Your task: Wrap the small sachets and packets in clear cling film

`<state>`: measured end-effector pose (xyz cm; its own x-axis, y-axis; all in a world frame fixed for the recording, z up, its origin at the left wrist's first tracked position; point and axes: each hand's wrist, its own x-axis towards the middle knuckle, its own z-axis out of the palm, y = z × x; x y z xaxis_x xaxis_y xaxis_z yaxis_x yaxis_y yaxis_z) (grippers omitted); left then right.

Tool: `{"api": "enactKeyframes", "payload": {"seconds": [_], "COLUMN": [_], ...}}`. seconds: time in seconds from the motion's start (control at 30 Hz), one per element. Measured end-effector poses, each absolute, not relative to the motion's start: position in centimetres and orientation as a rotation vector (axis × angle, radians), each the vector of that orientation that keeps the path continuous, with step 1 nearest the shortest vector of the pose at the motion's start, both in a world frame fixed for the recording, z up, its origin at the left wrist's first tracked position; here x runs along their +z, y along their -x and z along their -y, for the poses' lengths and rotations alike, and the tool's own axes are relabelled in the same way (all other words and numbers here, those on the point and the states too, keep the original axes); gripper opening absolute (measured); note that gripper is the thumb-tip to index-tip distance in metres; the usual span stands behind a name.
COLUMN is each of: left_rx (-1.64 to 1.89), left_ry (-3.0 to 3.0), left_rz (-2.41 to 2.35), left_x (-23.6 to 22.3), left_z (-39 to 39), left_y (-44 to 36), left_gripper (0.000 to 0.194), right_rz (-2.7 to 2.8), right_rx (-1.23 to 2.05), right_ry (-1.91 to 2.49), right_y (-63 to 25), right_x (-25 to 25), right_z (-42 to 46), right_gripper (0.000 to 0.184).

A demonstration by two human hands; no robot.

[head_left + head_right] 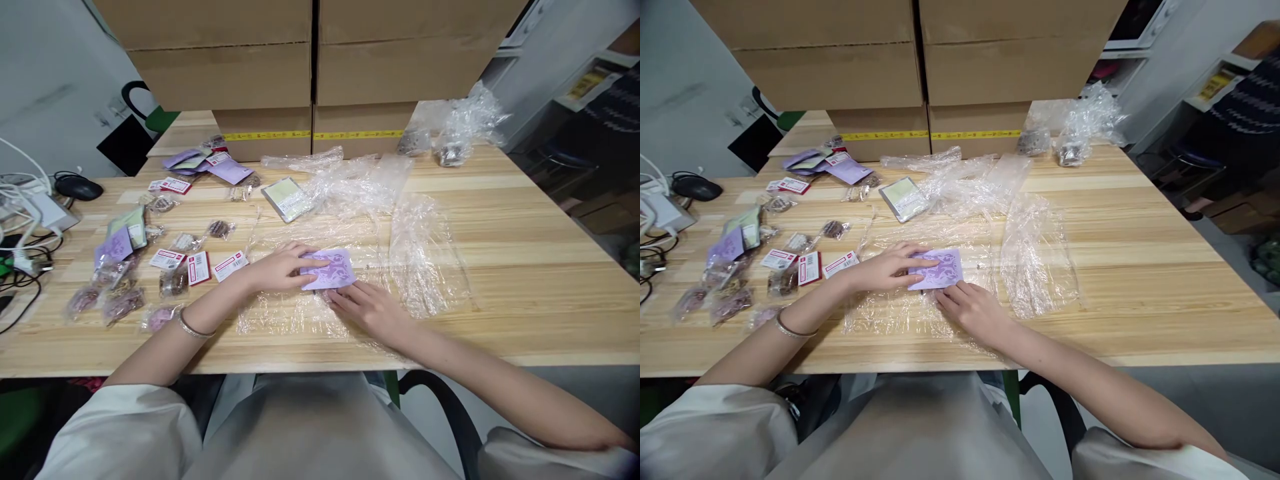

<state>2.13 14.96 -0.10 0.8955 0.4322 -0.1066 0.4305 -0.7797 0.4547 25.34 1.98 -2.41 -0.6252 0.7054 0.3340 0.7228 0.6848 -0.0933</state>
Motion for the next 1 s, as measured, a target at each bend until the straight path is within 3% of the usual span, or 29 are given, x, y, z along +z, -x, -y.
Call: {"api": "enactKeyframes", "payload": {"seconds": [0.17, 0.3, 0.4, 0.5, 0.57, 0.63, 0.8, 1.0], "left_rx": [0.098, 0.188, 0.037, -0.067, -0.090, -0.079, 0.047, 0.103], "left_ry": [-2.594, -2.599, -2.588, -2.573, -2.578, -2.605, -2.667, -2.738], "left_rz": [-0.612, -0.647, -0.651, -0.739, -0.785, -0.795, -0.809, -0.655], "left_x": [0.8, 2.7, 3.1, 2.5, 2.2, 1.9, 1.4, 0.0], "left_z": [-14.3, -12.6, -11.4, -10.5, -10.0, -9.4, -8.9, -9.3], "left_y": [-1.5, 1.6, 5.2, 8.3, 9.3, 9.6, 9.3, 9.2], "left_gripper": [0.046, 0.042, 0.034, 0.051, 0.060, 0.061, 0.047, 0.055], "right_rz": [2.478, 2.636, 2.679, 2.690, 2.676, 2.674, 2.643, 2.253], "right_rx": [0.031, 0.472, 0.663, 0.657, 0.625, 0.535, 0.242, 0.617], "right_ry": [1.229, 1.049, 1.101, 1.134, 1.133, 1.126, 1.118, 1.507], "right_y": [-25.6, -28.2, -30.6, -32.3, -32.6, -32.4, -31.6, -31.1], "right_x": [-1.8, 0.3, 1.0, 0.5, -0.1, -0.6, -1.5, -1.1], "right_z": [-1.4, -0.4, 0.7, 1.7, 2.1, 2.3, 1.8, -1.2], "right_gripper": [0.025, 0.023, 0.043, 0.066, 0.071, 0.066, 0.035, 0.022]}}
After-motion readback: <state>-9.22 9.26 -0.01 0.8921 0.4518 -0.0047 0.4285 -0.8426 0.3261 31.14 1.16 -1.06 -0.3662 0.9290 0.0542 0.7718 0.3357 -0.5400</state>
